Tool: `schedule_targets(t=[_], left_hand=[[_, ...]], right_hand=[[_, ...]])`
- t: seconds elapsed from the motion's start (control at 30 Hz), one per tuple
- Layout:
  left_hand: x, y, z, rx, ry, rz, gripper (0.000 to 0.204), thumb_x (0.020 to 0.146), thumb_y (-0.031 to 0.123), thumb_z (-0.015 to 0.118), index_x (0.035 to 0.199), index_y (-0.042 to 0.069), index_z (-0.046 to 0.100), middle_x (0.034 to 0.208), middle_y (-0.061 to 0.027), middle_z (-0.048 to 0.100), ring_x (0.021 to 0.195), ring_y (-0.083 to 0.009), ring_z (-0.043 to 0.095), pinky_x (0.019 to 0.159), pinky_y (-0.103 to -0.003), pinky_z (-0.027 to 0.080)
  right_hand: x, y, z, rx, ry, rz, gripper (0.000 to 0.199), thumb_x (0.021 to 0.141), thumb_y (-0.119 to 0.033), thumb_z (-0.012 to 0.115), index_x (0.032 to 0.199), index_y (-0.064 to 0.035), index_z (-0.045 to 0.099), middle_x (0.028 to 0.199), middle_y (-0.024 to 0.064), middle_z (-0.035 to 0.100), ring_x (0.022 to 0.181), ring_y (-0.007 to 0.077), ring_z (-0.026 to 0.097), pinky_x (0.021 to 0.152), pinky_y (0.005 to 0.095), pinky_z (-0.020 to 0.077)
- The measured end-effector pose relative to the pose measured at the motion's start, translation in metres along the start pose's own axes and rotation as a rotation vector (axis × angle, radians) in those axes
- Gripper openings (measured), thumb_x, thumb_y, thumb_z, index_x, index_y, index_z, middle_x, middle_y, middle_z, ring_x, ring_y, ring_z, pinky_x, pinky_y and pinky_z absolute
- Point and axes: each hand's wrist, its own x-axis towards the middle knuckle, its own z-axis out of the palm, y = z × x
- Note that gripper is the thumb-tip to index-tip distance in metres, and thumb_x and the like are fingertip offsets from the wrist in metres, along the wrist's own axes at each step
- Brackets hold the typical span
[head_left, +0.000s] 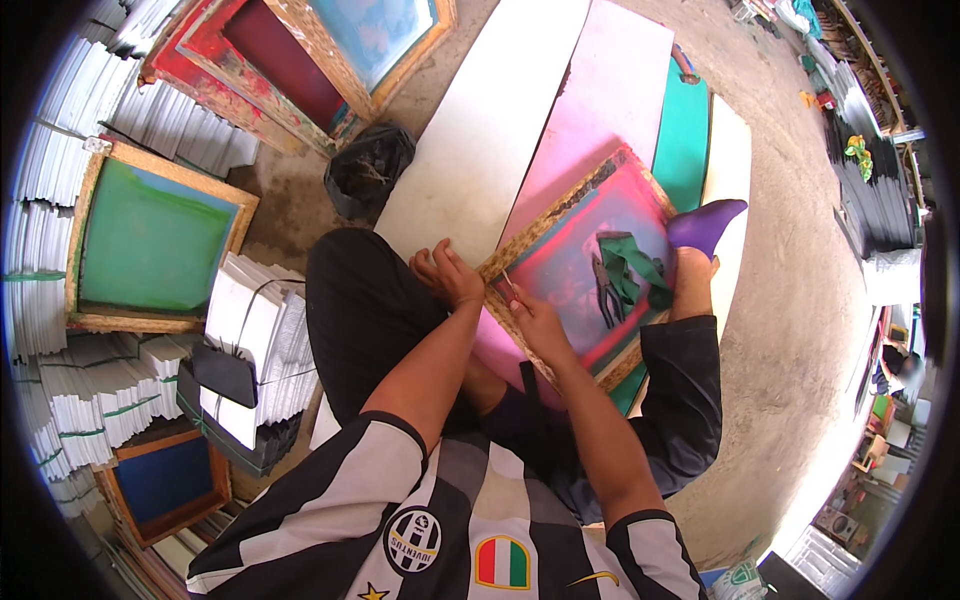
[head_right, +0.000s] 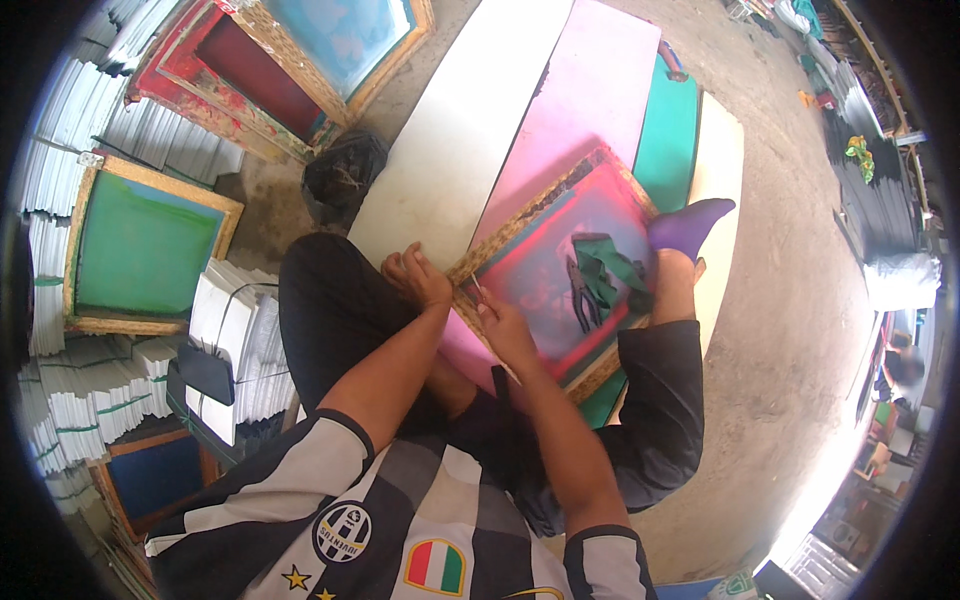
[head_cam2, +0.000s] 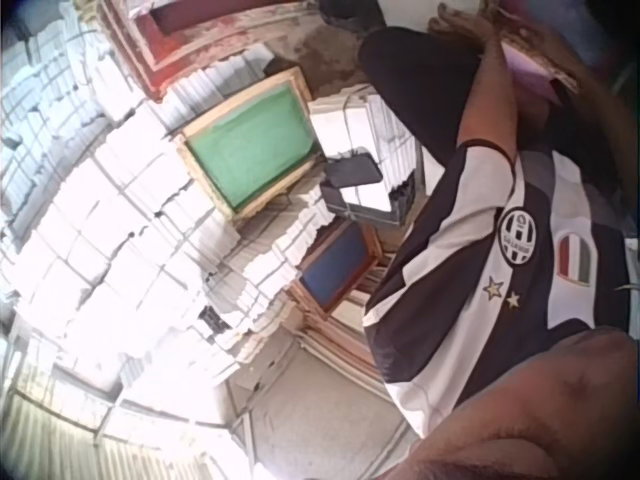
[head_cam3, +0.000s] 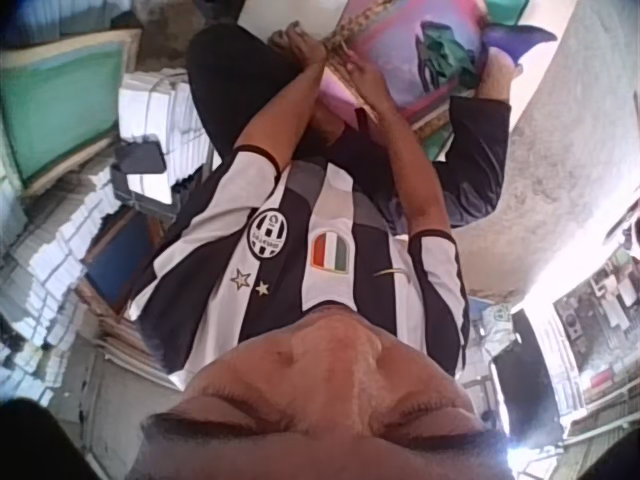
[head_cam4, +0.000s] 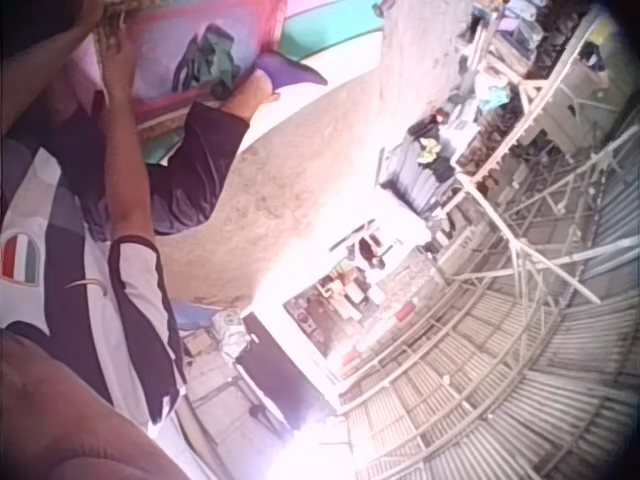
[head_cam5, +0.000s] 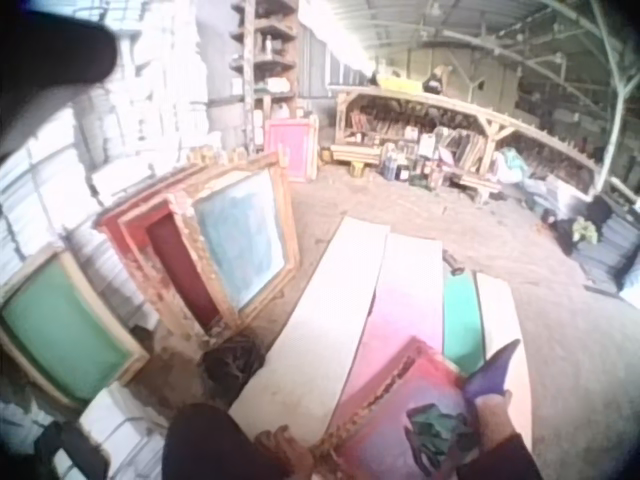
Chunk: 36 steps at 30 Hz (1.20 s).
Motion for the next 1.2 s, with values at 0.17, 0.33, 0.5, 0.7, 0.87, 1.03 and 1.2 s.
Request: schedule_targets(t=[0.17, 0.33, 0.5, 0.7, 0.87, 1.03, 1.2], left_hand=[[0.002, -0.003, -0.009, 0.007, -0.013, -0.020, 0.021, 0.103, 0.023, 0.052, 0.114, 0.016, 0.069, 0.134, -0.0167, 0.046, 0.135, -0.0399, 0.037, 0.110, -0.058, 0.036], [0.003, 0.002, -0.012, -0.001, -0.006, 0.031, 0.020, 0.103, 0.021, 0.054, 0.112, 0.013, 0.069, 0.132, -0.0182, 0.046, 0.134, -0.0415, 0.038, 0.112, -0.057, 0.035], [0.002, -0.001, -0.009, -0.030, 0.009, 0.033, 0.019, 0.102, 0.020, 0.054, 0.110, 0.012, 0.068, 0.131, -0.0191, 0.046, 0.133, -0.0412, 0.039, 0.112, -0.057, 0.035], [0.003, 0.002, -0.005, -0.052, 0.003, 0.012, 0.019, 0.102, 0.020, 0.054, 0.111, 0.012, 0.069, 0.129, -0.0192, 0.047, 0.132, -0.0409, 0.039, 0.112, -0.057, 0.034], [0.002, 0.005, -0.013, -0.015, -0.025, 0.005, 0.020, 0.102, 0.019, 0.054, 0.111, 0.012, 0.069, 0.131, -0.0197, 0.046, 0.132, -0.0410, 0.039, 0.112, -0.057, 0.034], [0.001, 0.004, -0.010, -0.035, -0.006, 0.033, 0.020, 0.102, 0.020, 0.054, 0.111, 0.012, 0.069, 0.129, -0.0194, 0.046, 0.131, -0.0409, 0.040, 0.111, -0.057, 0.035], [0.003, -0.004, -0.007, -0.012, 0.022, 0.052, 0.020, 0.102, 0.020, 0.053, 0.111, 0.012, 0.069, 0.129, -0.0198, 0.047, 0.131, -0.0411, 0.040, 0.110, -0.057, 0.036]], right_hand=[[0.000, -0.039, -0.011, -0.364, -0.173, 0.244, 0.045, 0.105, -0.028, 0.055, 0.148, -0.0126, 0.056, 0.091, 0.0182, 0.075, 0.082, 0.0336, 0.072, 0.076, 0.0491, 0.0549], [-0.002, -0.041, -0.005, -0.426, -0.099, 0.151, 0.047, 0.104, -0.022, 0.060, 0.148, -0.0050, 0.055, 0.083, 0.0032, 0.075, 0.068, 0.0231, 0.067, 0.065, 0.0459, 0.0536], [0.002, 0.000, -0.005, 0.270, -0.125, 0.348, 0.048, 0.103, -0.024, 0.061, 0.146, -0.0038, 0.056, 0.102, 0.0195, 0.076, 0.088, 0.0292, 0.074, 0.082, 0.0435, 0.0559], [-0.005, -0.019, -0.012, -0.273, -0.010, 0.029, 0.045, 0.103, -0.026, 0.059, 0.147, -0.0162, 0.059, 0.099, 0.0257, 0.074, 0.086, 0.0406, 0.074, 0.078, 0.0480, 0.0571], [-0.001, -0.053, -0.016, -0.547, -0.177, 0.297, 0.045, 0.102, -0.023, 0.061, 0.146, -0.0191, 0.058, 0.095, 0.0268, 0.073, 0.081, 0.0430, 0.071, 0.075, 0.0487, 0.0561], [0.004, -0.007, -0.012, 0.206, -0.144, 0.266, 0.048, 0.104, -0.026, 0.062, 0.148, -0.0099, 0.056, 0.099, 0.0150, 0.075, 0.087, 0.0255, 0.070, 0.086, 0.0394, 0.0556], [0.010, -0.031, -0.024, 0.471, -0.209, 0.718, 0.045, 0.104, -0.026, 0.062, 0.145, -0.0077, 0.059, 0.118, 0.0145, 0.073, 0.104, 0.0211, 0.067, 0.098, 0.0342, 0.0511]])
